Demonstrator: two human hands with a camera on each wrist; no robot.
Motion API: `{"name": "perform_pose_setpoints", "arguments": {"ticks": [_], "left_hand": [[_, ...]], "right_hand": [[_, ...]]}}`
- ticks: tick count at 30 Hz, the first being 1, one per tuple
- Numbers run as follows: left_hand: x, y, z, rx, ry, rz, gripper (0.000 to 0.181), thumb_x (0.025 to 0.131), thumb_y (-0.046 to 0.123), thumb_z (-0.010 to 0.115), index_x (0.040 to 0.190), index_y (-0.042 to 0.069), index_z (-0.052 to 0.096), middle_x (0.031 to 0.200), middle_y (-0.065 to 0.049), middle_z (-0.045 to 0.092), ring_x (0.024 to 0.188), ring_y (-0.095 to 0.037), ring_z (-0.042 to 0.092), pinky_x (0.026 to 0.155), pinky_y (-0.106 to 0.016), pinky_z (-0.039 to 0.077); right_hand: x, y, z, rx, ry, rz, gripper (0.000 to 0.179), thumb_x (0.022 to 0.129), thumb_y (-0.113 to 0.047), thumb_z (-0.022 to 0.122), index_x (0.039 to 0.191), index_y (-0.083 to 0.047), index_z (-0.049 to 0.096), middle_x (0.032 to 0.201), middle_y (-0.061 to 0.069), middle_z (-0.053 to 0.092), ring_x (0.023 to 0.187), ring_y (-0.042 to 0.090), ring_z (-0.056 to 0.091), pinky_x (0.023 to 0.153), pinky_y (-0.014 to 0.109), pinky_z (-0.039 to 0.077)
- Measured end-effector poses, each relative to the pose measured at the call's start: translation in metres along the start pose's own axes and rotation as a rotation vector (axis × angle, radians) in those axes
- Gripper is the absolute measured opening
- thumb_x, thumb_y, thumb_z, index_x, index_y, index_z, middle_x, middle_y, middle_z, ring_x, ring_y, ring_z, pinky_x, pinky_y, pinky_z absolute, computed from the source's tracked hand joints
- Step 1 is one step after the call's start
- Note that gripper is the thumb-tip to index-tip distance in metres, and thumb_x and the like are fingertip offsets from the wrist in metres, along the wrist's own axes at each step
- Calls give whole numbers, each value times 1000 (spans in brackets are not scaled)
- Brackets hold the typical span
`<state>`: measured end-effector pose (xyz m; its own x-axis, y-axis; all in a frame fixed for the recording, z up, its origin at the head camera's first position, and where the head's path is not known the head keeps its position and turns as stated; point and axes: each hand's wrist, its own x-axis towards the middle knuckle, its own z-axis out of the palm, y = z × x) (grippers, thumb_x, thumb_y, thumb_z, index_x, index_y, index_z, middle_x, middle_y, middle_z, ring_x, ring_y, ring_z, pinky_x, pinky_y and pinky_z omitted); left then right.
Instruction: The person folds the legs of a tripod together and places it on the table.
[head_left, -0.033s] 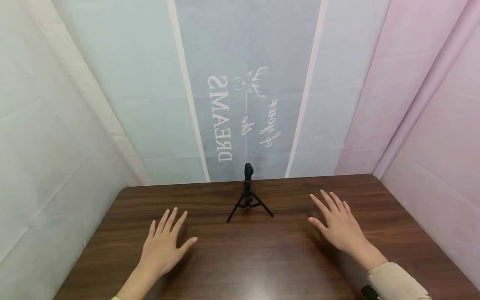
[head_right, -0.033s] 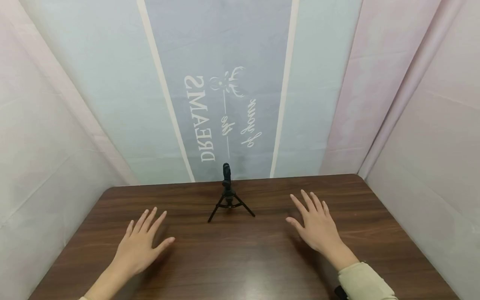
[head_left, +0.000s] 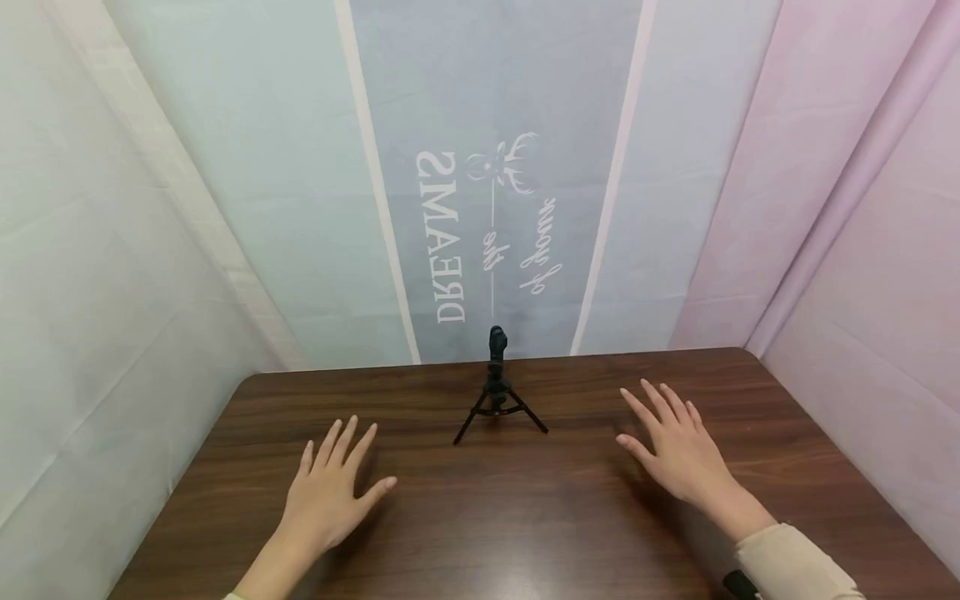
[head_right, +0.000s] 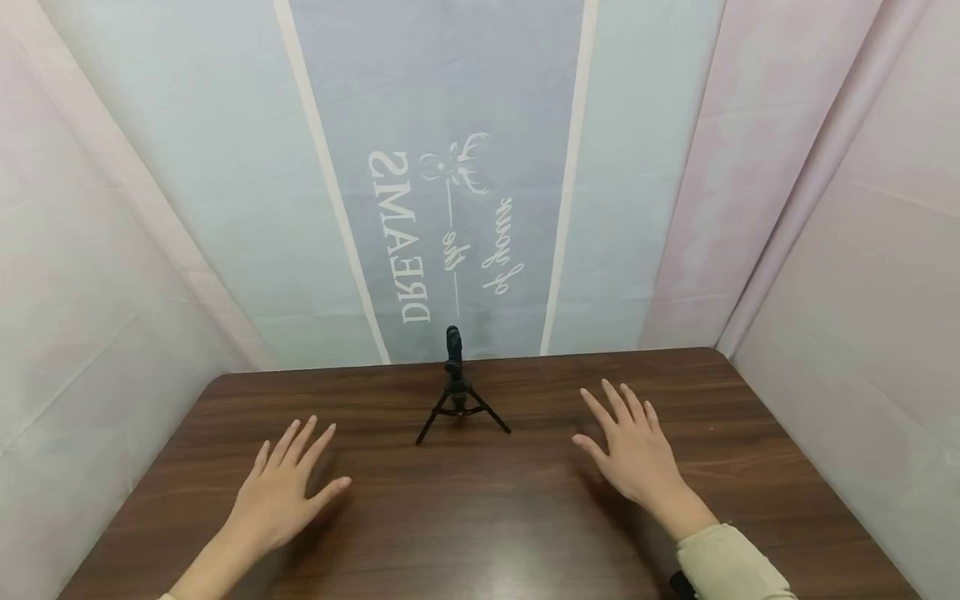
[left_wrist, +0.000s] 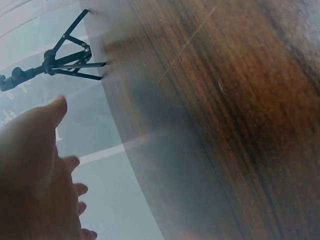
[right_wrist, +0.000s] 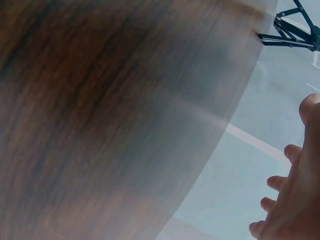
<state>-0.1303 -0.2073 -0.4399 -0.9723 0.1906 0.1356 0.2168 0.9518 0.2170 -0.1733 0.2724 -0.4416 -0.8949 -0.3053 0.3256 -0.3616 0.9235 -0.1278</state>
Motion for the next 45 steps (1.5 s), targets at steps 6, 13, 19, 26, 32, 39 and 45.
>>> {"name": "perform_pose_setpoints", "arguments": {"ticks": [6,13,19,26,32,39,45], "left_hand": [[-1,0,2,-13,-1,7,81,91,64,57,155,18,36,162,-15,23,149,-37,14,117,-62,7],[-1,0,1,-3,12,7,83,92,66,54,157,21,32,162,-13,22,149,-36,13,117,-62,6],[0,1,1,-5,22,6,84,91,70,51,158,23,30,163,-12,20,150,-34,11,118,-60,3],[0,5,0,10,49,24,85,90,71,51,158,24,30,163,-11,21,150,-33,12,117,-60,5],[2,7,-3,29,65,53,85,90,72,50,158,27,27,164,-7,18,150,-31,14,117,-60,8],[12,9,-10,54,74,103,86,90,75,47,158,26,28,164,-6,19,150,-29,14,118,-59,7],[21,13,-18,54,103,136,85,91,74,47,159,27,25,164,-5,20,150,-29,14,118,-59,9]], "right_hand": [[-1,1,-1,-13,7,-12,69,98,-50,57,155,-17,35,159,17,25,147,40,17,116,63,10],[1,-2,-2,0,23,-23,70,98,-51,55,157,-20,31,162,14,20,149,37,11,117,61,4],[1,-3,-4,-15,40,-32,72,98,-52,55,158,-22,29,163,13,18,150,35,7,117,61,1],[1,-3,-6,-26,42,-33,71,97,-54,56,156,-21,33,163,12,20,150,35,9,115,65,3],[4,-3,-9,-42,23,-43,72,95,-56,57,155,-23,34,163,12,20,149,37,11,112,71,5],[8,-6,-16,-35,12,-57,71,96,-54,57,155,-23,35,162,12,20,148,38,14,110,72,8],[9,-10,-18,-27,23,-83,70,95,-54,58,154,-22,38,162,12,22,147,40,17,111,70,11]]}}
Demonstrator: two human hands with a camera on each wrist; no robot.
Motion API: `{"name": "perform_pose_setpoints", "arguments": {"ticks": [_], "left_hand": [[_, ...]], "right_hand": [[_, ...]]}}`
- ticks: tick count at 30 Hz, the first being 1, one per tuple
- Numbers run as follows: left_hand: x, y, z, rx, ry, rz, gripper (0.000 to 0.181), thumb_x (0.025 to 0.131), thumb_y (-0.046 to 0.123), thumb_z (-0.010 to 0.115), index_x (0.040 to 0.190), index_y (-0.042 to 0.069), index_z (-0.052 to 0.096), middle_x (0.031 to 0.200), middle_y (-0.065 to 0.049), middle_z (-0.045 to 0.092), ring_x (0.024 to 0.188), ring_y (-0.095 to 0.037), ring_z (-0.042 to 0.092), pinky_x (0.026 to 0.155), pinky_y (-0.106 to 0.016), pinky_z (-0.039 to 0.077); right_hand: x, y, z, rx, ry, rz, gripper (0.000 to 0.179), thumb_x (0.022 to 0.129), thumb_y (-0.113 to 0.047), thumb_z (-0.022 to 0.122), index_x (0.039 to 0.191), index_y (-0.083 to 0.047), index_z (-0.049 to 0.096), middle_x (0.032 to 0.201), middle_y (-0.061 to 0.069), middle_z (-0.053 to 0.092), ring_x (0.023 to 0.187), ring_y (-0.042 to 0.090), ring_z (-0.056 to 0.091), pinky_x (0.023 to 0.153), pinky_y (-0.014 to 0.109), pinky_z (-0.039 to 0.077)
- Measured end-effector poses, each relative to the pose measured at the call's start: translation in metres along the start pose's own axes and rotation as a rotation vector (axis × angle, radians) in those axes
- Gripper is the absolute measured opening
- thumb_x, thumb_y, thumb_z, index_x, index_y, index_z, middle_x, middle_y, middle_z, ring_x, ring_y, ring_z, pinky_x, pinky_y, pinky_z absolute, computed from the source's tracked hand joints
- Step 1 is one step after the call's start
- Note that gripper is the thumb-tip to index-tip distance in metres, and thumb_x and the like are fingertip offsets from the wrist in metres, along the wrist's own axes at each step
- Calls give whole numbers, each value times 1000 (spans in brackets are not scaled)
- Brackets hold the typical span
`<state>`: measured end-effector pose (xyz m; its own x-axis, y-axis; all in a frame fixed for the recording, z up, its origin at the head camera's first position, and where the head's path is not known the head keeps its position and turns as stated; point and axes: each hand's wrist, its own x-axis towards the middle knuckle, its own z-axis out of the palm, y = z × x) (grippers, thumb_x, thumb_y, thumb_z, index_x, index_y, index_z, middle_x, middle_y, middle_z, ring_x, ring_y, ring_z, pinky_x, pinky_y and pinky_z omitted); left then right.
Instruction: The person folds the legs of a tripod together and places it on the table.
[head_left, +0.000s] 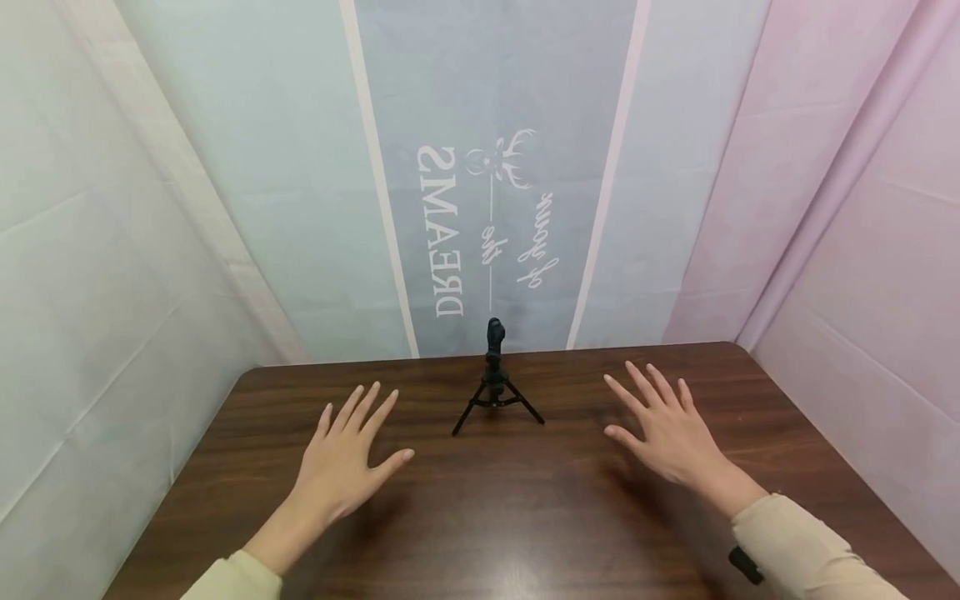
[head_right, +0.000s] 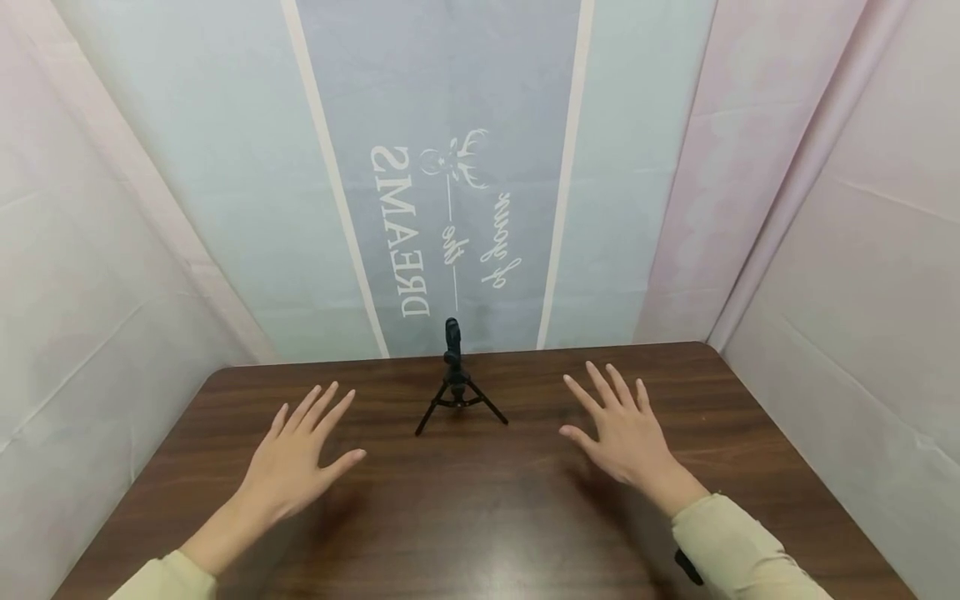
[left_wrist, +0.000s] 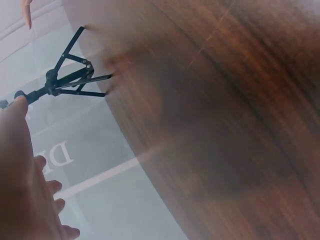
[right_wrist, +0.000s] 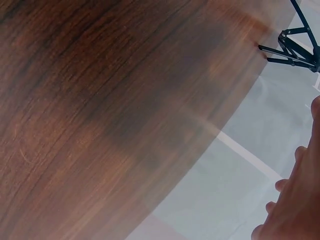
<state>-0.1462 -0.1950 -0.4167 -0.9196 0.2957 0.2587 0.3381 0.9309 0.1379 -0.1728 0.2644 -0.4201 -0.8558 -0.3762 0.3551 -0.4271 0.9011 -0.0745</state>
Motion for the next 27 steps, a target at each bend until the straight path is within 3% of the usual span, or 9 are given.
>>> {"name": "perform_pose_setpoints", "arguments": {"ticks": [15,27], "left_hand": [[21,8,-15,-54,21,100,82,93,70,47,160,31,20,165,3,14,151,-21,8,119,-55,9],[34,16,-17,-95,-4,127,78,95,68,45,160,35,16,165,6,13,151,-19,10,119,-52,14]], "right_hand": [[8,1,-8,14,-10,-51,72,97,-51,59,158,-25,30,164,9,17,149,36,11,117,62,3],[18,-7,5,100,-70,-49,71,97,-49,59,158,-24,30,165,9,15,149,37,10,115,65,8]]}}
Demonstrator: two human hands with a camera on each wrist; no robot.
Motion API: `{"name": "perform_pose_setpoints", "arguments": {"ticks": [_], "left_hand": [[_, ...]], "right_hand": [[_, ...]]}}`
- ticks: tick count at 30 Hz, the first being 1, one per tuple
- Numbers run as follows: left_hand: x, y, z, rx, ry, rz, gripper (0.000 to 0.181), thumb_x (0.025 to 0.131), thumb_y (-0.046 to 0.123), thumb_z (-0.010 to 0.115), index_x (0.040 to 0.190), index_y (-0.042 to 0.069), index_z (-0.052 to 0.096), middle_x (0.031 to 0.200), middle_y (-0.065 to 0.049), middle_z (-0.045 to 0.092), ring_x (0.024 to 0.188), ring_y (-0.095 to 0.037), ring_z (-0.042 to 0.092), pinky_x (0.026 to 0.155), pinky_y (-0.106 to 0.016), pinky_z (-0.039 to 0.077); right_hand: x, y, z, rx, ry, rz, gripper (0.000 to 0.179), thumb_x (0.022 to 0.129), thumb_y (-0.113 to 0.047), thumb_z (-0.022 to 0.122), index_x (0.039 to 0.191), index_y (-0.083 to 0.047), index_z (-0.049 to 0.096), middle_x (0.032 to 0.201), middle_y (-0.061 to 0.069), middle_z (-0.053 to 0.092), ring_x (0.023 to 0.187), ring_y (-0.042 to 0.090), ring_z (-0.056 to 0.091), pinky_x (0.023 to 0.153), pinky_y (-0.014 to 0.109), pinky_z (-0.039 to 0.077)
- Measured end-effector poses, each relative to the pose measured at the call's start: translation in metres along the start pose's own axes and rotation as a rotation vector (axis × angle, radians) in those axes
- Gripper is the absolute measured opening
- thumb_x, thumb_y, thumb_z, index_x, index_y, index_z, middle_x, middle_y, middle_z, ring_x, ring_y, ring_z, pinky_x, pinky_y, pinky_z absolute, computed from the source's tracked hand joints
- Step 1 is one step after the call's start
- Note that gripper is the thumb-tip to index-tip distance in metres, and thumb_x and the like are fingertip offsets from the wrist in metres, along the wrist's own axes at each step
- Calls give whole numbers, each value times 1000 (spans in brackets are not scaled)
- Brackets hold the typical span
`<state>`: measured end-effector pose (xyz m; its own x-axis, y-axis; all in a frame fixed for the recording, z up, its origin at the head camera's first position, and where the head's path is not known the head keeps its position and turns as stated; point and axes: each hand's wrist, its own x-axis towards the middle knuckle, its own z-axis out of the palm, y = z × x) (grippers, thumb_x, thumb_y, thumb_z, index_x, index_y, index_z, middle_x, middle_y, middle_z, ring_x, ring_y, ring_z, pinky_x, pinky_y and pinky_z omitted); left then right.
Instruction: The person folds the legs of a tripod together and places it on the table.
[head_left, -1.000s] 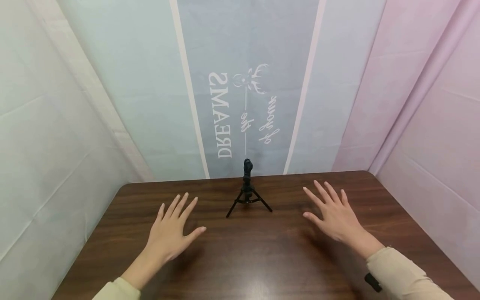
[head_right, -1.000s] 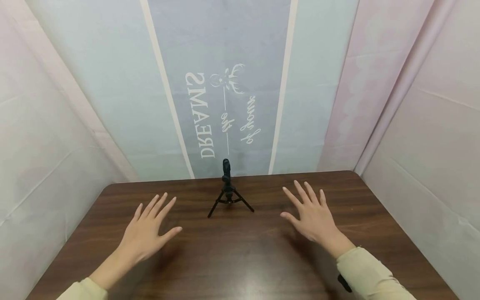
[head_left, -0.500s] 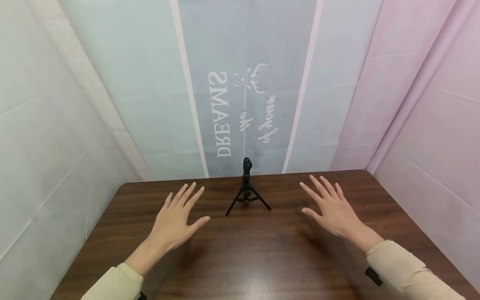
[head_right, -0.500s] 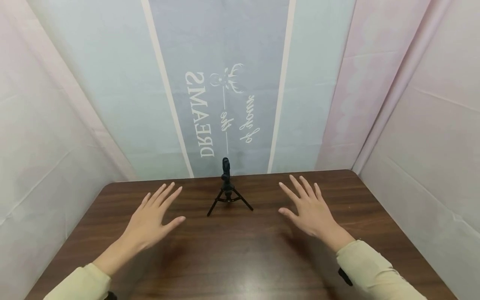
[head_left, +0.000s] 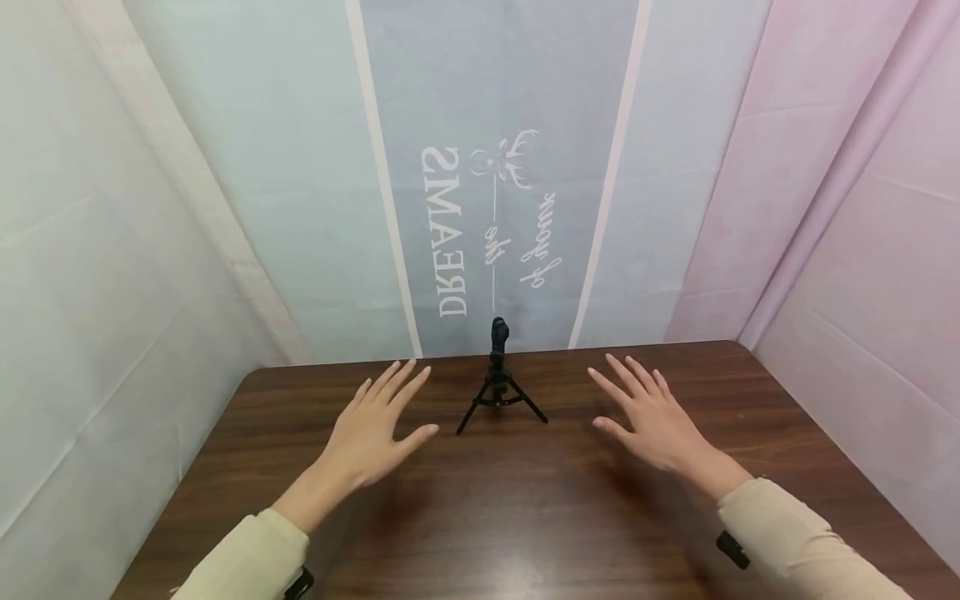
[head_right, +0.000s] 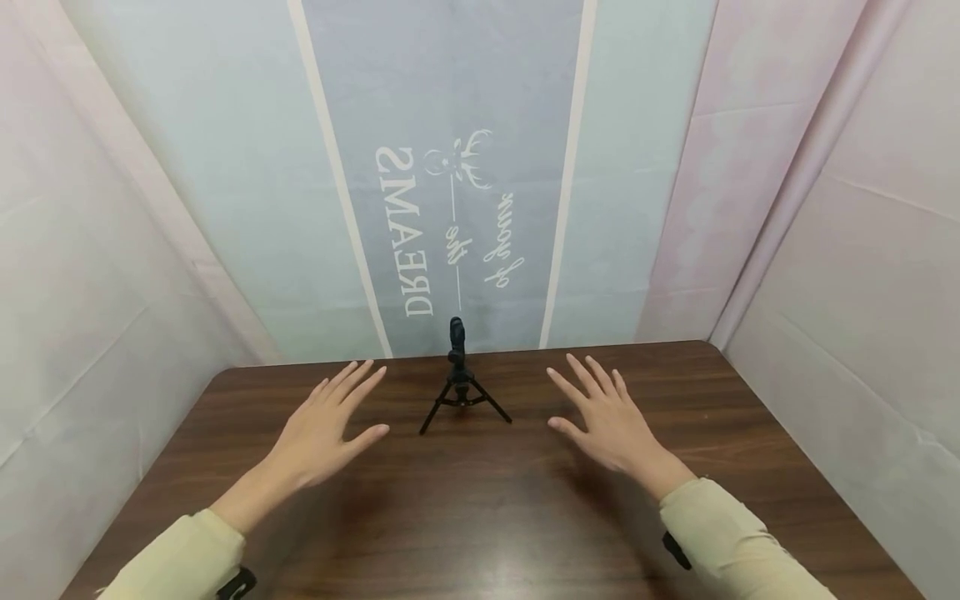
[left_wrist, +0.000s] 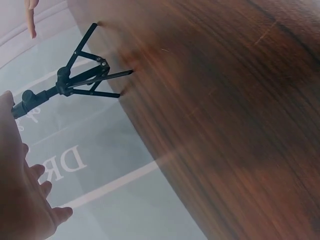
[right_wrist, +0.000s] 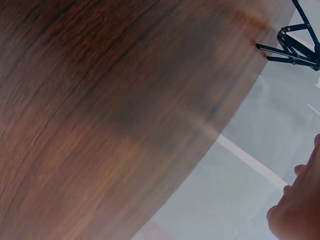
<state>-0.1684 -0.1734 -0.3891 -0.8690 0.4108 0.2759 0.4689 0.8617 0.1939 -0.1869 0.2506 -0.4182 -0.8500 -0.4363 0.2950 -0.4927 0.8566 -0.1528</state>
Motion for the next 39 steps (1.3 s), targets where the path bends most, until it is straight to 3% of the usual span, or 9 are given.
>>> {"name": "perform_pose_setpoints", "arguments": {"ticks": [9,18,25,30,39], "left_hand": [[11,0,6,-62,-7,20,76,97,66,44,160,34,17,164,6,17,151,-20,13,120,-51,15],[26,0,14,-167,30,129,68,101,55,47,159,27,25,163,3,23,150,-21,18,117,-53,22],[36,2,17,-235,13,119,66,101,56,45,159,31,24,163,7,21,149,-19,18,112,-58,30],[41,5,20,-266,5,121,65,102,54,44,159,31,22,163,5,22,149,-18,18,112,-57,30],[53,11,20,-372,-9,113,62,103,51,44,158,40,16,163,10,19,149,-18,18,112,-60,28]], "right_hand": [[12,-4,8,103,-52,-34,70,98,-44,60,158,-23,30,165,8,15,149,38,11,114,66,11],[19,-7,18,221,-91,-95,70,98,-42,61,158,-24,28,164,6,17,147,38,16,108,69,24],[28,-6,23,253,-145,-76,73,96,-41,65,158,-28,27,163,5,21,147,37,20,108,68,26],[34,-5,29,282,-148,-83,73,95,-40,67,156,-20,33,161,10,27,144,40,26,106,68,29],[41,-8,35,367,-163,-45,70,94,-36,70,154,-23,38,158,10,33,143,35,31,107,63,32]]}}
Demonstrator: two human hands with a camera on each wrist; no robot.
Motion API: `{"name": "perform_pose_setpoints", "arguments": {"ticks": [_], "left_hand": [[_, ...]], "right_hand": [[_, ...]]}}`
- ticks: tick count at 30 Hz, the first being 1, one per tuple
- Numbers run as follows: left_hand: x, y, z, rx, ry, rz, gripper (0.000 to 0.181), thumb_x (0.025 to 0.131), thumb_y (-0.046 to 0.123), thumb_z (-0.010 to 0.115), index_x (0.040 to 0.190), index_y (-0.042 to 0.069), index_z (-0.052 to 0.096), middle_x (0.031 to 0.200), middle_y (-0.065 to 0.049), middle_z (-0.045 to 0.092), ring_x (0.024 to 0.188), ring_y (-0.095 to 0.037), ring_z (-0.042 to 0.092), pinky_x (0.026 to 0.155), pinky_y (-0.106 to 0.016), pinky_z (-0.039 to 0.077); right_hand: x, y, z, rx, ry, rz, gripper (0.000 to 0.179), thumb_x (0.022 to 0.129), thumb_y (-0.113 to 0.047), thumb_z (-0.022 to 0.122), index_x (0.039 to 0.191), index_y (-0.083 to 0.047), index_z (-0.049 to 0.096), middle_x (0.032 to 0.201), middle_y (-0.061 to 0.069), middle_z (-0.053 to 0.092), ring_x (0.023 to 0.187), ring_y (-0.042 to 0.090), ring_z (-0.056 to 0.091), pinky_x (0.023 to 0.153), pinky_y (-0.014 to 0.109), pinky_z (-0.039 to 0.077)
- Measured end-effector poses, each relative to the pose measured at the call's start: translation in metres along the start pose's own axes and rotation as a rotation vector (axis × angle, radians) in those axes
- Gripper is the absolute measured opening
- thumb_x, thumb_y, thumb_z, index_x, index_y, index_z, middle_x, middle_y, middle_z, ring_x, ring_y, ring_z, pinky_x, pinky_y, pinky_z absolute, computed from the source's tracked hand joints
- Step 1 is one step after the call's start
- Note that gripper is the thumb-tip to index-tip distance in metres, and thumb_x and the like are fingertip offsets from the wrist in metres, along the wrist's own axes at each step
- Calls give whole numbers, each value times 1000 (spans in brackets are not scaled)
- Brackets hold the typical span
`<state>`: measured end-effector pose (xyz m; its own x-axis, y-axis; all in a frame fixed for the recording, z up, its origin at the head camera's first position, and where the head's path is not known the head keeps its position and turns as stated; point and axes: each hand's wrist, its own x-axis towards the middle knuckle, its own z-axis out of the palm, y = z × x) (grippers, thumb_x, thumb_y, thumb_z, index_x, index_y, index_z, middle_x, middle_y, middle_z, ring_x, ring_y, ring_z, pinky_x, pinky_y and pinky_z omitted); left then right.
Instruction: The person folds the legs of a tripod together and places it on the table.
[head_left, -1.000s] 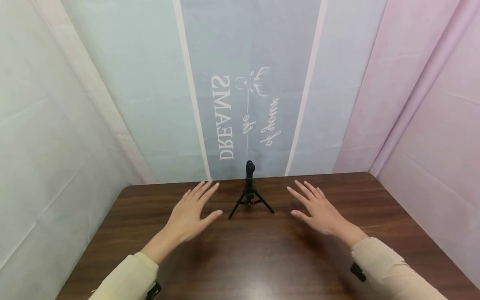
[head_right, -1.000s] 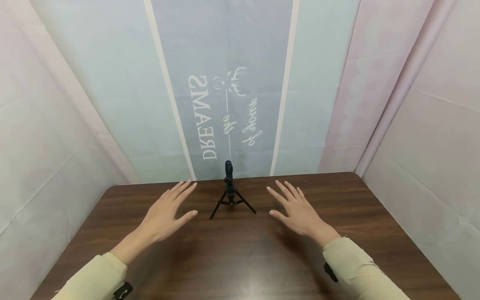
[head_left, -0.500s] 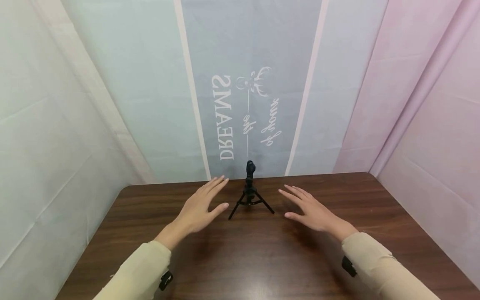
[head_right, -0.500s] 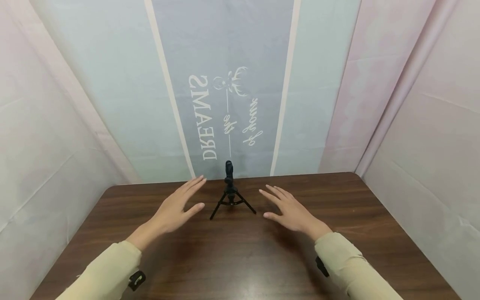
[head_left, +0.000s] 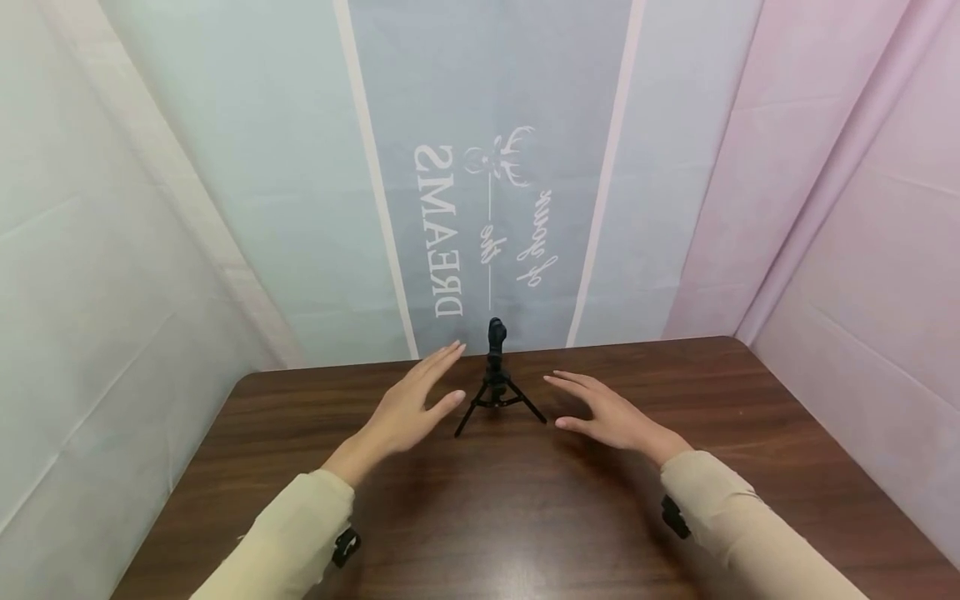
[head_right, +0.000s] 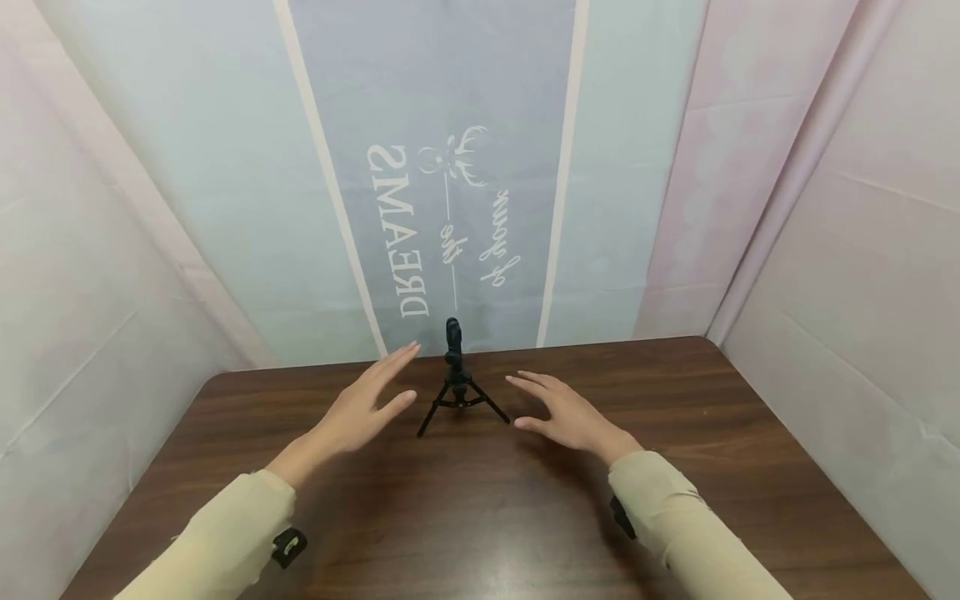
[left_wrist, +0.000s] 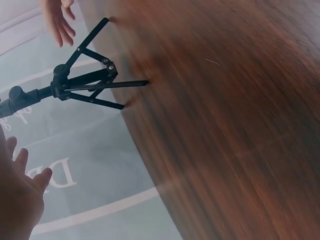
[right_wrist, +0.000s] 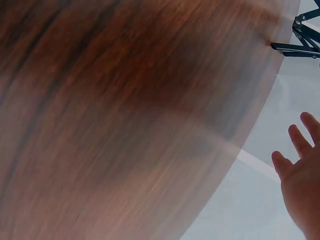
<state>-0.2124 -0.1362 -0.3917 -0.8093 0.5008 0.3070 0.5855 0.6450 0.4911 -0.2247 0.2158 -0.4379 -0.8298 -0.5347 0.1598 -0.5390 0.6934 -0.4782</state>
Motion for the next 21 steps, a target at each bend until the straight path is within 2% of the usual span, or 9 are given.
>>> {"name": "perform_pose_setpoints", "arguments": {"ticks": [10,16,21], "left_hand": [[18,0,3,-149,33,-2,58,103,51,45,156,43,23,162,14,22,148,-18,22,114,-58,26],[28,3,4,-246,51,-39,55,102,50,48,154,44,29,160,11,28,147,-15,24,116,-55,24],[36,5,7,-285,71,-68,56,101,51,50,153,42,32,158,10,31,146,-16,26,115,-55,25]], "right_hand": [[12,0,5,45,5,-6,69,91,-34,73,151,-19,44,154,9,40,141,33,36,108,60,34],[19,-3,8,138,7,2,65,91,-25,74,148,-9,47,150,13,45,139,34,39,108,57,35],[21,-2,14,187,17,13,63,91,-25,74,146,-7,50,147,12,49,137,34,42,107,56,38]]}}
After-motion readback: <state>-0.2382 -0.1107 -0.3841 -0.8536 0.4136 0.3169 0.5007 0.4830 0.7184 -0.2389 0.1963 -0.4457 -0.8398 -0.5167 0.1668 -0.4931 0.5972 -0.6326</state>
